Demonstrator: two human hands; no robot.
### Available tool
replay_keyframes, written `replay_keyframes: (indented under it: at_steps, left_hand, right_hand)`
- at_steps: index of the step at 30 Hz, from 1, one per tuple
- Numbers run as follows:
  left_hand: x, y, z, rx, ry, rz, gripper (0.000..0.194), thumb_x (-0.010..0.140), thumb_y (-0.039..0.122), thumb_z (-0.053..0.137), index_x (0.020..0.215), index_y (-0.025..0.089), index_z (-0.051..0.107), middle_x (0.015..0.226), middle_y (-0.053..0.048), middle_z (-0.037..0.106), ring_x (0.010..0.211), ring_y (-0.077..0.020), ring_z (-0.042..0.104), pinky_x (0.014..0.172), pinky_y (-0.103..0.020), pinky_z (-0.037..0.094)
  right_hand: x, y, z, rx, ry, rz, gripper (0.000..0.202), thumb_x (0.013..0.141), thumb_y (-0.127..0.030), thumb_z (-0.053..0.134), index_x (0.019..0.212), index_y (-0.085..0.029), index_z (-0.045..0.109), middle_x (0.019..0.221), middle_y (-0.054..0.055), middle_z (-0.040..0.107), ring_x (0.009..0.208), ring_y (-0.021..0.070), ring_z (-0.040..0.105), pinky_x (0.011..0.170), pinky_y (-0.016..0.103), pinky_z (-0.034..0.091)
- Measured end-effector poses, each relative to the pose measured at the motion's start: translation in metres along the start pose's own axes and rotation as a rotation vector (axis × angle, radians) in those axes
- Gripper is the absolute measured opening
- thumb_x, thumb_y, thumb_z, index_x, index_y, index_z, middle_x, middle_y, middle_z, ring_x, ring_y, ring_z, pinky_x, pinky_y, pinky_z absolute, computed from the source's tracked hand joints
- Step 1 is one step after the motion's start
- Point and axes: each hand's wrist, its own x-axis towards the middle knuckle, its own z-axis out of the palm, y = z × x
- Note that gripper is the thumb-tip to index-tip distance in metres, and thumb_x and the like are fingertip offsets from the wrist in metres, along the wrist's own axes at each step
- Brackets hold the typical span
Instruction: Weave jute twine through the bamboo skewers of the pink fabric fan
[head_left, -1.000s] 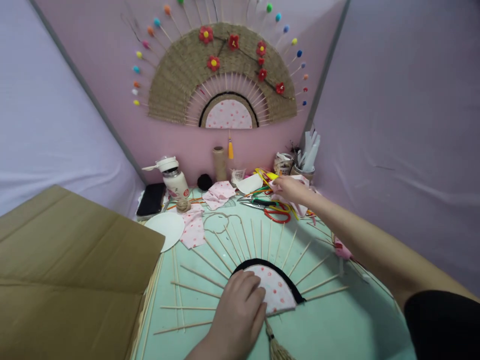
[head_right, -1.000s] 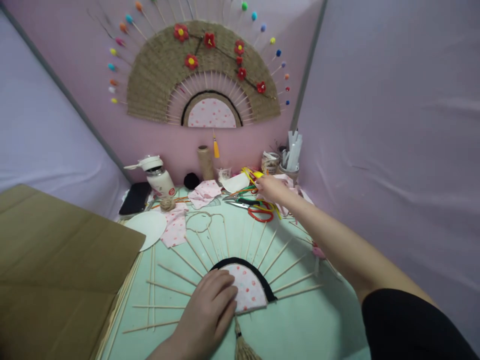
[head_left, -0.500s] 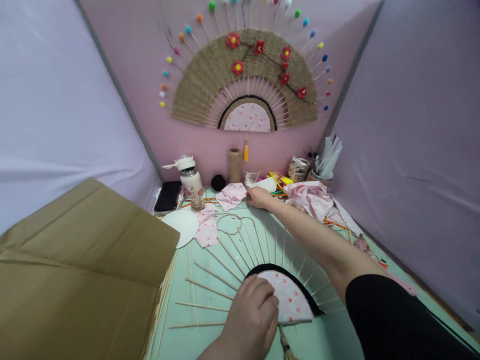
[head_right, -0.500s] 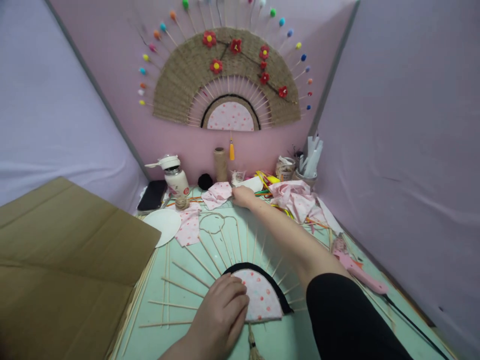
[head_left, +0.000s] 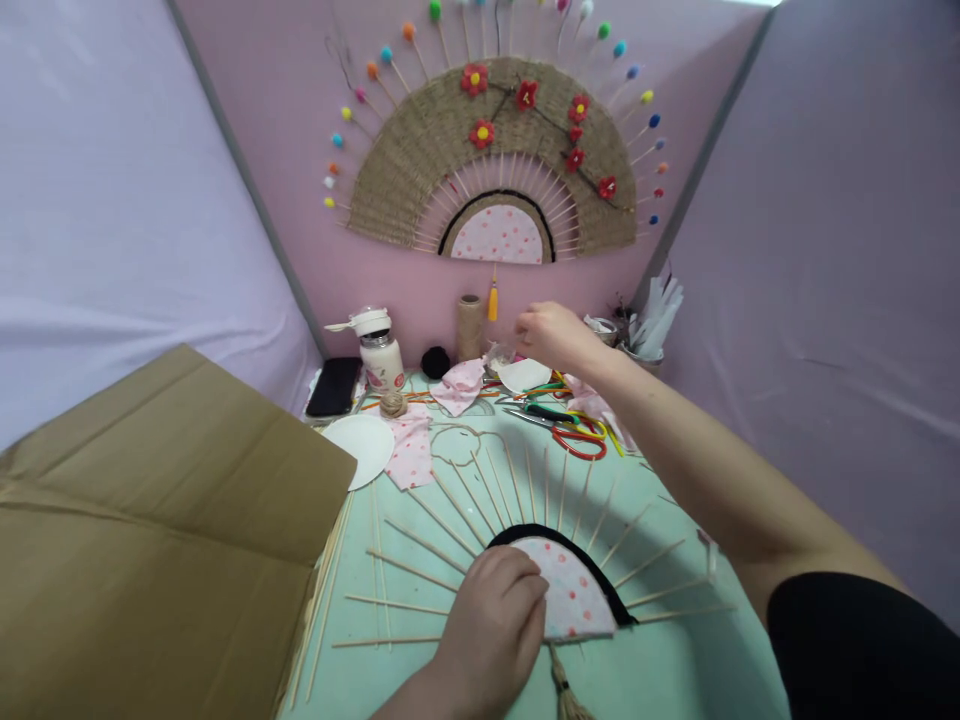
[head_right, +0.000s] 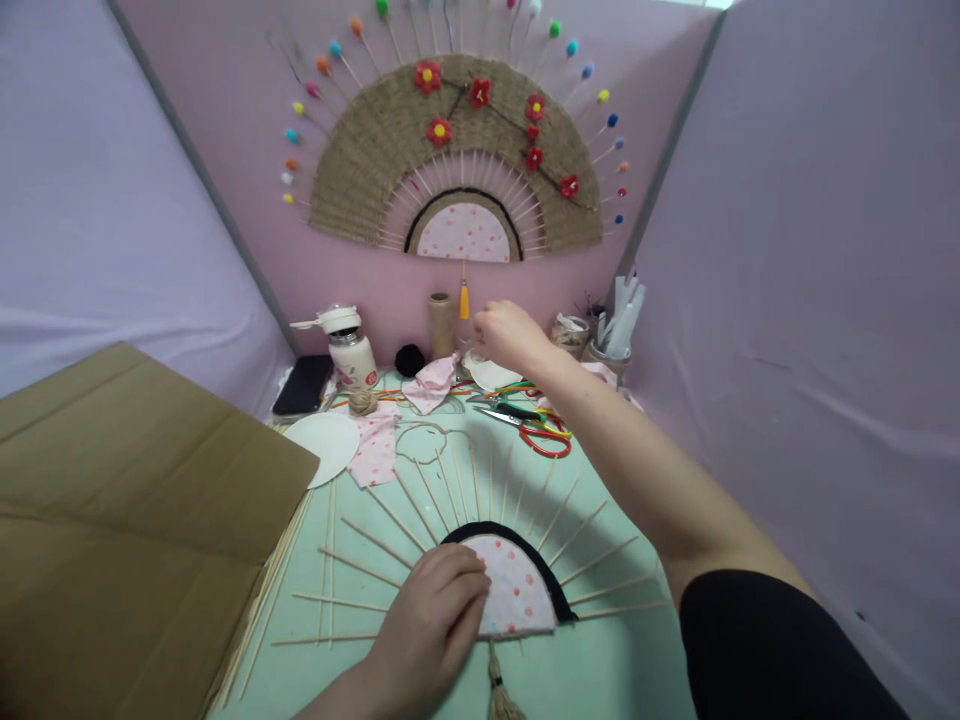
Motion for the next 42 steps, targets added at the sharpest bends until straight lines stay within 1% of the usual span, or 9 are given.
replay_keyframes:
  at_steps: [6,9,12,15,23,27,34,38,42]
  left_hand:
    - [0.011,0.000,-0.018,-0.772,0.112,-0.670,0.038,0.087,0.044,0.045,0.111,0.018,0.058,0.109,-0.013,0.064,0.100,-0.0237,0.059,0.088,-0.039,0.045]
    - [0.022,-0.002,-0.031,-1.292,0.351,-0.808,0.050,0.087,0.051,0.039,0.119,0.015,0.052,0.111,-0.016,0.063,0.101,-0.0239,0.061,0.089,-0.039,0.047]
    - [0.028,-0.008,-0.038,-1.356,0.636,-0.903,0.025,0.084,0.031,0.054,0.102,0.014,0.055,0.101,-0.013,0.067,0.089,-0.0188,0.065,0.081,-0.033,0.052]
    - [0.028,-0.015,-0.040,-1.335,0.764,-0.942,0.010,0.080,0.019,0.057,0.089,0.015,0.055,0.089,-0.008,0.068,0.076,-0.0148,0.066,0.070,-0.028,0.054]
    - [0.026,-0.032,-0.043,-1.172,0.687,-0.900,0.032,0.079,0.039,0.055,0.100,0.014,0.057,0.087,-0.007,0.066,0.072,-0.0133,0.063,0.062,-0.023,0.049]
    - [0.022,-0.040,-0.034,-1.052,0.676,-0.920,0.037,0.075,0.045,0.059,0.094,0.013,0.058,0.085,-0.007,0.065,0.065,-0.0114,0.061,0.060,-0.023,0.046]
    - [0.022,-0.035,-0.033,-1.051,0.652,-0.922,0.036,0.077,0.047,0.057,0.089,0.013,0.058,0.077,-0.006,0.064,0.059,-0.0118,0.059,0.057,-0.024,0.044]
    - [0.022,-0.033,-0.032,-1.033,0.637,-0.908,0.035,0.076,0.046,0.058,0.086,0.013,0.059,0.073,-0.006,0.064,0.058,-0.0122,0.059,0.056,-0.024,0.044]
    - [0.021,-0.034,-0.031,-1.028,0.614,-0.902,0.031,0.077,0.044,0.056,0.084,0.014,0.058,0.072,-0.005,0.064,0.058,-0.0126,0.060,0.056,-0.024,0.043]
  right_hand:
    - [-0.081,-0.057,-0.031,0.308,0.145,-0.053,0.013,0.079,-0.024,0.061,0.087,-0.015,0.065,0.089,0.008,0.060,0.080,0.0178,0.056,0.072,0.028,0.042]
    - [-0.124,-0.097,-0.014,0.561,0.112,-0.140,0.013,0.081,-0.022,0.059,0.091,-0.015,0.063,0.090,0.008,0.060,0.081,0.0159,0.056,0.072,0.026,0.045]
    - [-0.141,-0.117,0.002,0.729,-0.034,-0.209,0.015,0.082,-0.025,0.060,0.093,-0.015,0.063,0.089,0.008,0.058,0.078,0.0145,0.056,0.068,0.025,0.046]
    - [-0.132,-0.119,0.012,0.882,-0.218,-0.307,0.016,0.082,-0.028,0.060,0.093,-0.017,0.065,0.088,0.006,0.058,0.073,0.0121,0.056,0.067,0.023,0.046]
    - [-0.111,-0.139,0.024,0.889,-0.386,-0.342,0.010,0.081,-0.020,0.059,0.086,-0.017,0.067,0.084,0.005,0.061,0.075,0.0135,0.058,0.070,0.024,0.045]
    - [-0.087,-0.117,0.039,0.950,-0.556,-0.312,0.017,0.085,-0.026,0.053,0.090,-0.017,0.067,0.081,0.003,0.067,0.074,0.0131,0.061,0.068,0.023,0.045]
    - [-0.002,-0.043,0.105,0.228,-0.370,0.290,0.025,0.085,-0.011,0.043,0.101,-0.008,0.062,0.100,0.019,0.067,0.096,0.0244,0.061,0.079,0.028,0.041]
    - [0.022,-0.057,0.133,0.228,-0.373,0.314,0.033,0.084,-0.014,0.048,0.113,0.000,0.054,0.106,0.028,0.063,0.097,0.0287,0.061,0.079,0.031,0.043]
    - [0.031,-0.092,0.152,0.351,-0.382,0.161,0.037,0.084,-0.011,0.047,0.120,-0.014,0.053,0.112,0.012,0.065,0.098,0.0176,0.061,0.082,0.023,0.042]
